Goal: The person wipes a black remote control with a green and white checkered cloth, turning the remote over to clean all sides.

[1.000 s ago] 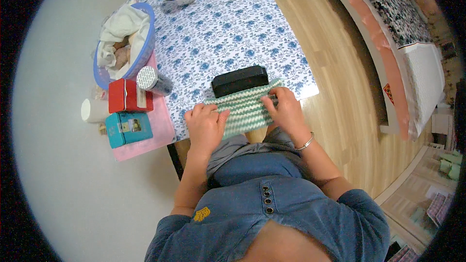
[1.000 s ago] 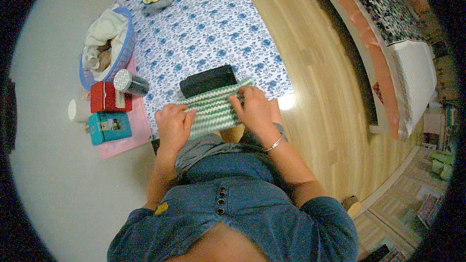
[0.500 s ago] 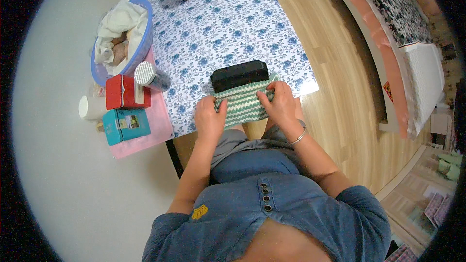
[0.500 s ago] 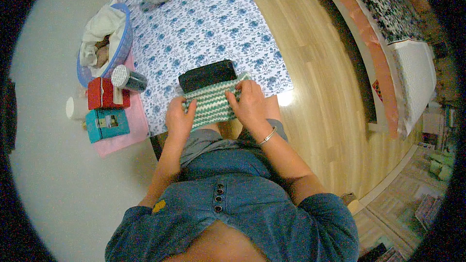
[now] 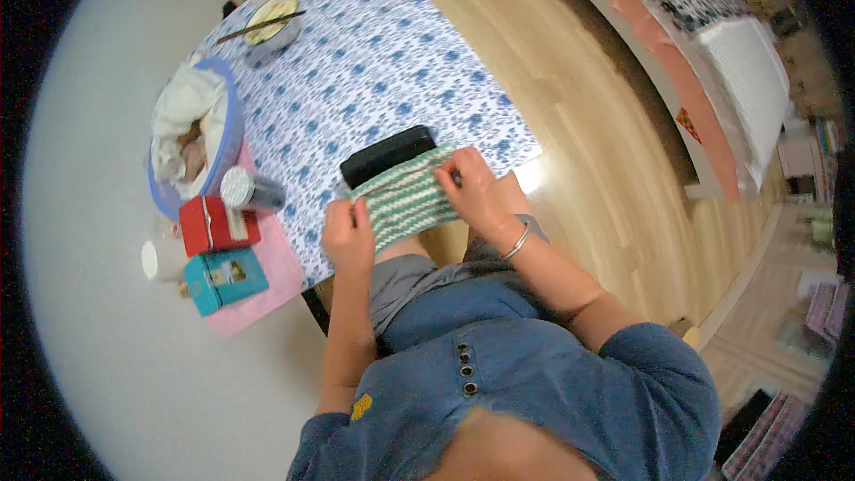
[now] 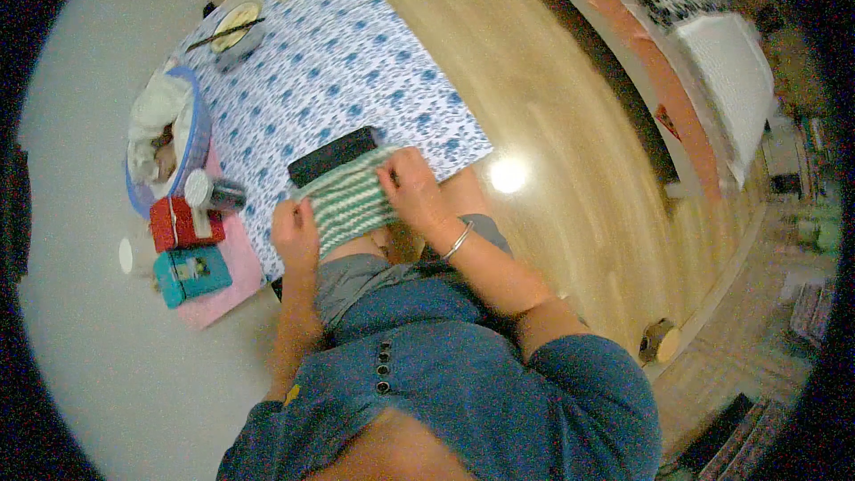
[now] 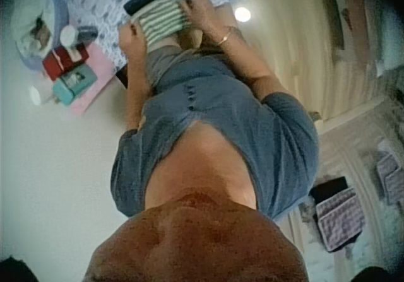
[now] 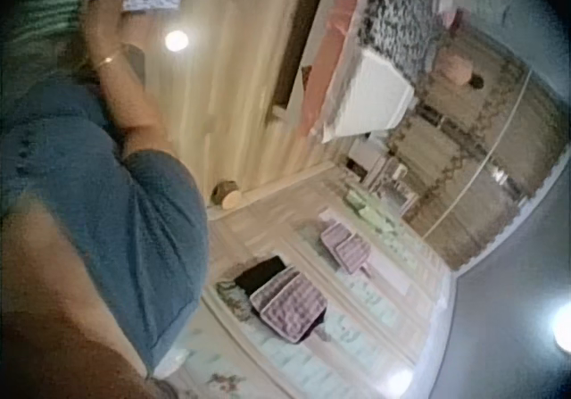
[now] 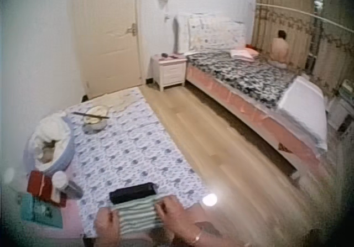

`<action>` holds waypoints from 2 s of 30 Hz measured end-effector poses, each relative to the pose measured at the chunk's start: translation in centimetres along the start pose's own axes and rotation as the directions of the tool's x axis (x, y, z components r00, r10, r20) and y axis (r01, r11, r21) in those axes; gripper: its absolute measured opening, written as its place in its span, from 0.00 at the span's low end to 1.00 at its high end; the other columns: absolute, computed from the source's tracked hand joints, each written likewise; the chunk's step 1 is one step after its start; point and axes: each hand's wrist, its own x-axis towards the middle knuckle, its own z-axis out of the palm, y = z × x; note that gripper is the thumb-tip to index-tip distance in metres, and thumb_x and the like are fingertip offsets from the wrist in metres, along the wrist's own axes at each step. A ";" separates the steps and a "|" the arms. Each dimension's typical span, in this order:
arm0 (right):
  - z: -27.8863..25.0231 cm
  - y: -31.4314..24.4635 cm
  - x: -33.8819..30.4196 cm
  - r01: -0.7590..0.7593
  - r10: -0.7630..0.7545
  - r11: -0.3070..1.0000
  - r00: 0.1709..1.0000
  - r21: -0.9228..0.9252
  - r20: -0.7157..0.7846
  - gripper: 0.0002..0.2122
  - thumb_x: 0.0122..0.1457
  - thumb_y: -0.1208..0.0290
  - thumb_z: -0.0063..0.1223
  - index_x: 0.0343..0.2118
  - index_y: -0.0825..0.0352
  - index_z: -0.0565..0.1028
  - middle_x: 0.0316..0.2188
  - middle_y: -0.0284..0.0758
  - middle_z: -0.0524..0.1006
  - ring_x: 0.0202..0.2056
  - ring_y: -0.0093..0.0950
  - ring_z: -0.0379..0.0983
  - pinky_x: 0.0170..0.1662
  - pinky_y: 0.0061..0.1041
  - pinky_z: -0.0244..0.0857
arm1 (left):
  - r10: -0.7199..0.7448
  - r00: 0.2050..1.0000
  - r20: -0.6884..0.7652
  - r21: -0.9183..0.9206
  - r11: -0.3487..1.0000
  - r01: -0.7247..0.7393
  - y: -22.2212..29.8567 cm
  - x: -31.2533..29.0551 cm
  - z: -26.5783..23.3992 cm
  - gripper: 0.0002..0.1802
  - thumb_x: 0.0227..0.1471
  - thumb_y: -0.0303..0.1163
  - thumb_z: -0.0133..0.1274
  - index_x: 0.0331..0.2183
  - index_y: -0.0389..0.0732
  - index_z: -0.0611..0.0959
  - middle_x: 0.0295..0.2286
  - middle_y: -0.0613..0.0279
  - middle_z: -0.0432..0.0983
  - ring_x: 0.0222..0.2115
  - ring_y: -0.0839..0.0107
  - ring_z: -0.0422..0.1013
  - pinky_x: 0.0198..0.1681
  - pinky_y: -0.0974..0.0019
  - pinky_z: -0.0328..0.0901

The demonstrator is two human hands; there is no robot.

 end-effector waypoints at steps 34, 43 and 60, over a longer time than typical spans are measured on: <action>2.7 -3.4 9.0 0.426 -0.149 0.877 0.677 -0.220 0.721 0.24 0.38 0.48 0.59 0.25 0.68 0.70 0.19 0.38 0.72 0.23 0.38 0.72 0.27 0.33 0.67 | -0.023 0.920 0.392 -0.054 0.997 0.048 -0.4 9.1 2.2 0.19 0.52 0.37 0.44 0.16 0.35 0.74 0.13 0.49 0.65 0.14 0.51 0.63 0.19 0.56 0.58; 2.9 -2.3 7.1 0.561 -0.505 0.817 0.808 -0.133 0.304 0.16 0.42 0.55 0.57 0.24 0.64 0.69 0.18 0.32 0.68 0.22 0.32 0.68 0.25 0.31 0.63 | 0.038 0.996 -0.077 -0.339 0.939 -0.062 -2.5 4.8 4.3 0.14 0.57 0.31 0.36 0.42 0.35 0.69 0.41 0.51 0.63 0.40 0.60 0.63 0.44 0.61 0.58; 3.2 -4.6 9.5 0.439 -0.118 0.875 0.607 -0.207 0.786 0.20 0.38 0.63 0.62 0.31 0.70 0.69 0.22 0.43 0.75 0.26 0.41 0.74 0.29 0.36 0.68 | 0.125 0.719 0.684 0.084 0.965 -0.247 0.8 8.4 -1.4 0.24 0.35 0.24 0.59 0.35 0.34 0.65 0.34 0.47 0.62 0.36 0.48 0.65 0.37 0.53 0.63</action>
